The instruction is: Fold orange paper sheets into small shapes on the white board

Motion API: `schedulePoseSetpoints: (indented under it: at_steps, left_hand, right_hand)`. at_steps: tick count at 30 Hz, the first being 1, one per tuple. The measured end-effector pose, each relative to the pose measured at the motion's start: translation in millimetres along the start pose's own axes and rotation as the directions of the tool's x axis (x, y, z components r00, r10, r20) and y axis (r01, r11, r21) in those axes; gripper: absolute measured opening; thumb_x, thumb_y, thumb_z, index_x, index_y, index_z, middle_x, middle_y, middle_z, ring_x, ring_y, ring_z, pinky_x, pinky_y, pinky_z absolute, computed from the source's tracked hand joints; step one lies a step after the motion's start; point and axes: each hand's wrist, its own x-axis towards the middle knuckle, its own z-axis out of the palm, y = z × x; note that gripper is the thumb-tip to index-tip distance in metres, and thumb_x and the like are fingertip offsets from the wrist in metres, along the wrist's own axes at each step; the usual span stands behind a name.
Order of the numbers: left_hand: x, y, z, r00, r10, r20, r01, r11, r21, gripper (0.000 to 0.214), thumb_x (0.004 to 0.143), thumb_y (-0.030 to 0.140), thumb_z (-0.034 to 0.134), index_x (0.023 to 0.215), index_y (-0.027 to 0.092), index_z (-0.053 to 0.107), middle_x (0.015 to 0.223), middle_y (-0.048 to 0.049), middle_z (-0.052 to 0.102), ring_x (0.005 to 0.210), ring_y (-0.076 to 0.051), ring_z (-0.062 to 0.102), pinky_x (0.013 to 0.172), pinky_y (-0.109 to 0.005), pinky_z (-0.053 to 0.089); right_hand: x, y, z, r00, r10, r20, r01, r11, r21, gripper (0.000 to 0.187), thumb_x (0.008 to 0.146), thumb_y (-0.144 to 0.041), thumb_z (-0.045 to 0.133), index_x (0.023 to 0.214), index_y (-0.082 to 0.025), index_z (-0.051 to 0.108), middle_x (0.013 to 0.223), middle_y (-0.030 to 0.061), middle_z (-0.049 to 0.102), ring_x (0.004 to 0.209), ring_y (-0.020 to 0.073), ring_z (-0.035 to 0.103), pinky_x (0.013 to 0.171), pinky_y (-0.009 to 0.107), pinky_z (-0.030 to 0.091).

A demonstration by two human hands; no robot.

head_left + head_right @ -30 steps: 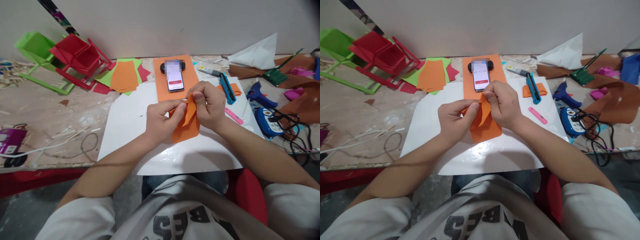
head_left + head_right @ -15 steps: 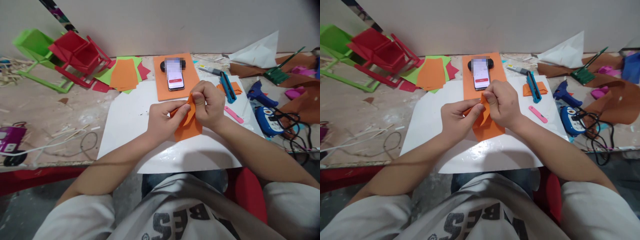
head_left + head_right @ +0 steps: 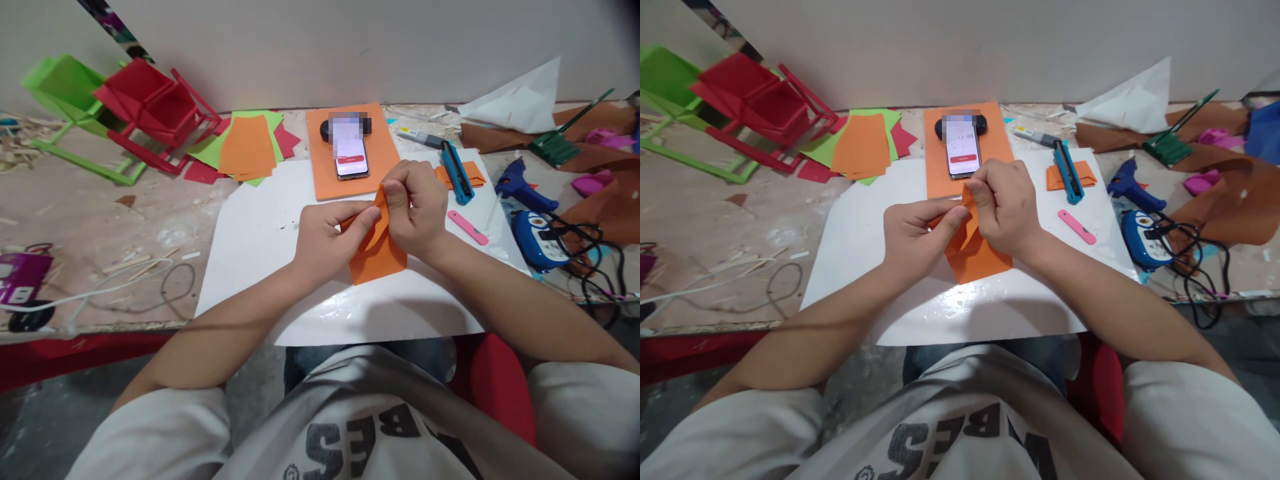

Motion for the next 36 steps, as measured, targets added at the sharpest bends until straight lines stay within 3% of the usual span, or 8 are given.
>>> schedulePoseSetpoints:
  at_steps: [5, 9, 13, 18, 25, 30, 36]
  left_hand:
    - [5, -2, -5.0, 1.000, 0.019, -0.002, -0.019, 0.999, 0.035, 0.062, 0.112, 0.080, 0.080, 0.086, 0.024, 0.091, 0.070, -0.0025, 0.078, 0.067, -0.020, 0.073, 0.065, -0.035, 0.058]
    - [7, -7, -6.6, 0.999, 0.022, 0.027, -0.023, 0.998, 0.052, 0.062, 0.113, 0.079, 0.079, 0.088, 0.024, 0.092, 0.072, -0.0031, 0.080, 0.069, -0.021, 0.075, 0.066, -0.035, 0.059]
    - [7, -9, -6.8, 0.998, 0.039, 0.038, -0.041, 0.998, 0.056, 0.059, 0.114, 0.078, 0.079, 0.095, 0.024, 0.094, 0.076, -0.0038, 0.084, 0.072, -0.022, 0.079, 0.066, -0.035, 0.059]
    - [6, -10, -7.0, 0.998, 0.060, 0.032, -0.063, 0.995, 0.078, 0.061, 0.116, 0.079, 0.076, 0.094, 0.025, 0.095, 0.074, -0.0035, 0.083, 0.069, -0.021, 0.077, 0.065, -0.035, 0.058]
    - [6, -9, -7.1, 0.999, 0.023, 0.029, -0.026, 0.994, 0.103, 0.060, 0.114, 0.082, 0.076, 0.096, 0.027, 0.095, 0.076, -0.0045, 0.085, 0.071, -0.023, 0.079, 0.065, -0.037, 0.058]
    - [7, -5, -6.9, 0.998, -0.044, 0.032, 0.041, 0.996, 0.085, 0.055, 0.112, 0.077, 0.080, 0.092, 0.028, 0.095, 0.080, -0.0053, 0.087, 0.076, -0.025, 0.081, 0.068, -0.038, 0.060]
    - [7, -7, -6.6, 0.996, -0.075, 0.050, 0.072, 0.995, 0.072, 0.047, 0.109, 0.069, 0.086, 0.096, 0.025, 0.096, 0.085, -0.0063, 0.090, 0.078, -0.024, 0.081, 0.070, -0.036, 0.060]
  right_hand:
    - [20, -7, -27, 0.975, -0.013, 0.222, -0.006, 0.996, 0.086, 0.051, 0.125, -0.074, 0.052, 0.108, -0.032, 0.076, 0.100, 0.0084, 0.083, 0.091, 0.0298, 0.076, 0.094, 0.054, 0.067]
    - [30, -6, -39, 0.939, -0.013, 0.345, -0.052, 0.983, 0.178, 0.043, 0.123, -0.065, 0.065, 0.105, -0.028, 0.080, 0.097, 0.0065, 0.085, 0.085, 0.0265, 0.075, 0.082, 0.046, 0.064]
    - [32, -5, -41, 0.934, -0.001, 0.357, -0.073, 0.978, 0.193, 0.032, 0.120, -0.050, 0.072, 0.100, -0.027, 0.081, 0.098, 0.0057, 0.086, 0.084, 0.0245, 0.073, 0.080, 0.043, 0.060]
    - [32, -4, -39, 0.933, -0.009, 0.360, -0.042, 0.990, 0.133, 0.030, 0.119, -0.044, 0.069, 0.098, -0.027, 0.081, 0.098, 0.0056, 0.085, 0.087, 0.0258, 0.074, 0.084, 0.044, 0.059]
    - [29, 3, -37, 0.927, -0.014, 0.374, 0.022, 1.000, -0.018, 0.040, 0.123, -0.055, 0.061, 0.099, -0.028, 0.077, 0.095, 0.0062, 0.084, 0.091, 0.0294, 0.074, 0.092, 0.048, 0.058]
    - [27, 8, -34, 0.926, -0.024, 0.377, 0.049, 0.997, -0.056, 0.052, 0.126, -0.066, 0.052, 0.100, -0.030, 0.076, 0.092, 0.0069, 0.083, 0.091, 0.0317, 0.075, 0.094, 0.051, 0.058]
    - [26, 12, -32, 0.917, -0.031, 0.397, 0.068, 0.995, -0.078, 0.054, 0.127, -0.068, 0.046, 0.103, -0.030, 0.076, 0.091, 0.0065, 0.081, 0.090, 0.0317, 0.072, 0.095, 0.052, 0.056]
